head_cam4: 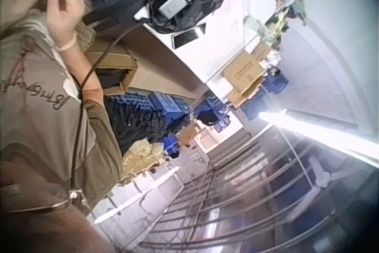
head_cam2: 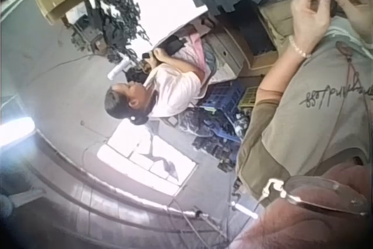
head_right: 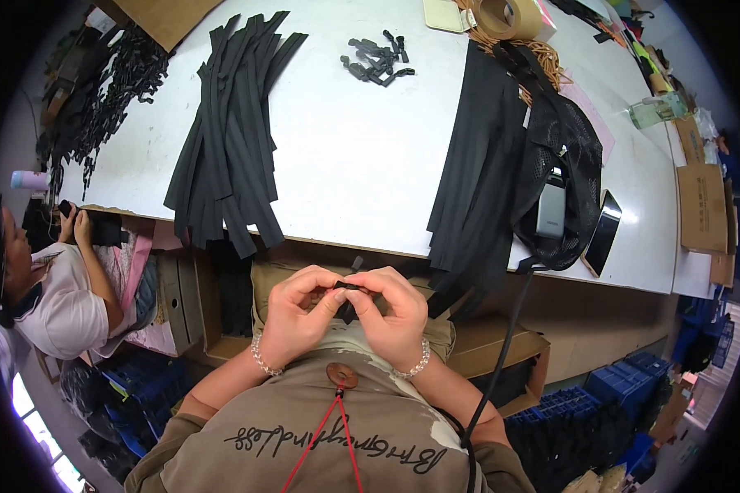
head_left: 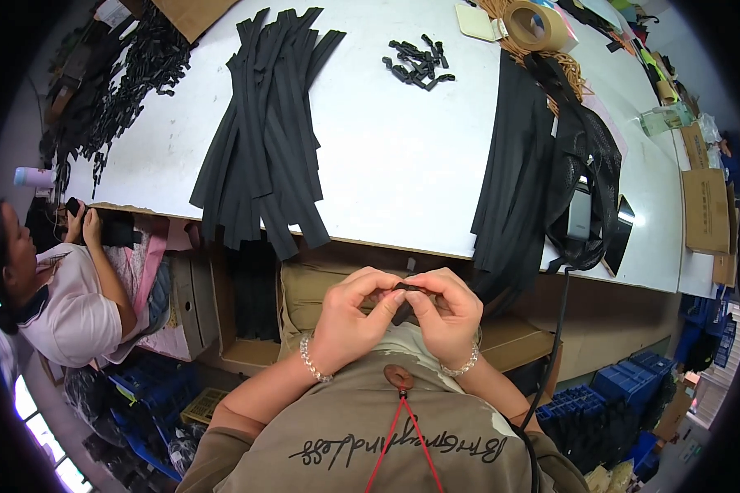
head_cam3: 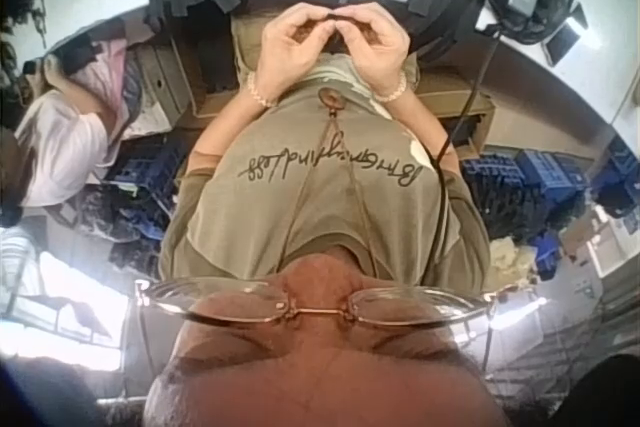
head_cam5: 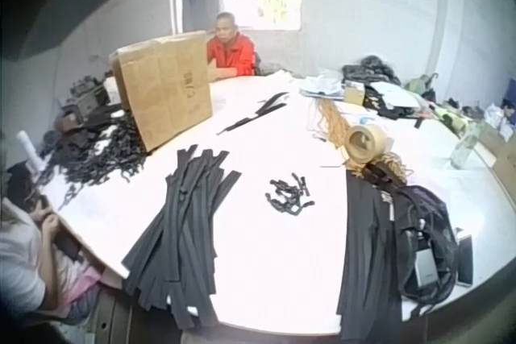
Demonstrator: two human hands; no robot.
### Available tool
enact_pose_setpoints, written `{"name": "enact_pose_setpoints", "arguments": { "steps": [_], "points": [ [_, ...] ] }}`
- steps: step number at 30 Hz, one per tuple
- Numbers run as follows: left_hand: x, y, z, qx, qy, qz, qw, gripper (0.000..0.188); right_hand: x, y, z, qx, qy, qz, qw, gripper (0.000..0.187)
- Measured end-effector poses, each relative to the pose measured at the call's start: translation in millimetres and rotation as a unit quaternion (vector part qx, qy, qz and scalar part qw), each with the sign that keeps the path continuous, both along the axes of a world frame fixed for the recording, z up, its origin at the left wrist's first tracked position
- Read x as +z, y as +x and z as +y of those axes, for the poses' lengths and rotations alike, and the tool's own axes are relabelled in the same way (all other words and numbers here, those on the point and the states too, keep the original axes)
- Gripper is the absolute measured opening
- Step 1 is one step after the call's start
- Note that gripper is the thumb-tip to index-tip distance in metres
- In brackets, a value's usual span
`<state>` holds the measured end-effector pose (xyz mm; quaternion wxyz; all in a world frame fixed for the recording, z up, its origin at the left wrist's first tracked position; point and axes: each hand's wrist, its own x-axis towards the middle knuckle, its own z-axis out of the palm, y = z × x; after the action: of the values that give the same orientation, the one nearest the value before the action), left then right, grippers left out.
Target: Manually attaching plastic buckles and clips to black nylon straps on a manufacturing assembly line.
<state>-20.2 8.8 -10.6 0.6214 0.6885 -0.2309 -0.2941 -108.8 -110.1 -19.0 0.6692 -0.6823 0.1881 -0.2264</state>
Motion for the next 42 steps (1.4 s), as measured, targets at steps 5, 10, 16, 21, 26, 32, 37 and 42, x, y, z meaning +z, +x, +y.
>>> {"name": "enact_pose_setpoints", "arguments": {
  "steps": [5, 10, 16, 21, 26, 32, 37, 42],
  "points": [
    [-4.3, 0.0, 1.3, 0.007, -0.017, -0.008, 1.000, 0.008, 3.3, 1.2, 0.7, 0.004, -0.083, -0.018, 0.996, 0.013],
    [-7.9, 1.2, 1.2, 0.015, -0.052, -0.041, 0.998, 0.007, 3.1, -1.4, 3.4, 0.014, 0.227, 0.020, 0.974, 0.013],
    [-7.9, 3.9, 2.4, 0.012, -0.055, -0.070, 0.996, 0.008, 2.2, 0.7, 2.5, 0.022, 0.385, 0.028, 0.922, 0.015],
    [-8.8, 1.9, 3.7, 0.006, -0.052, 0.041, 0.998, 0.008, 3.3, 2.1, -2.8, 0.041, 0.170, 0.007, 0.985, 0.017],
    [-14.4, -0.5, 5.2, 0.020, -0.106, 0.183, 0.977, 0.008, 10.6, 4.2, -3.1, 0.002, 0.170, -0.002, 0.985, 0.017],
    [-19.0, 1.4, 6.9, 0.007, -0.110, 0.122, 0.986, 0.009, 5.2, -0.5, -8.6, 0.025, 0.061, -0.002, 0.998, 0.017],
    [-18.7, 3.9, 7.4, -0.004, -0.117, 0.064, 0.991, 0.011, 8.8, -1.5, -10.7, 0.035, -0.066, -0.010, 0.997, 0.018],
    [-8.0, -3.0, 0.0, 0.084, -0.145, 0.166, 0.972, 0.016, 10.4, 0.0, -10.3, 0.024, -0.096, -0.008, 0.995, 0.017]
  ]
}}
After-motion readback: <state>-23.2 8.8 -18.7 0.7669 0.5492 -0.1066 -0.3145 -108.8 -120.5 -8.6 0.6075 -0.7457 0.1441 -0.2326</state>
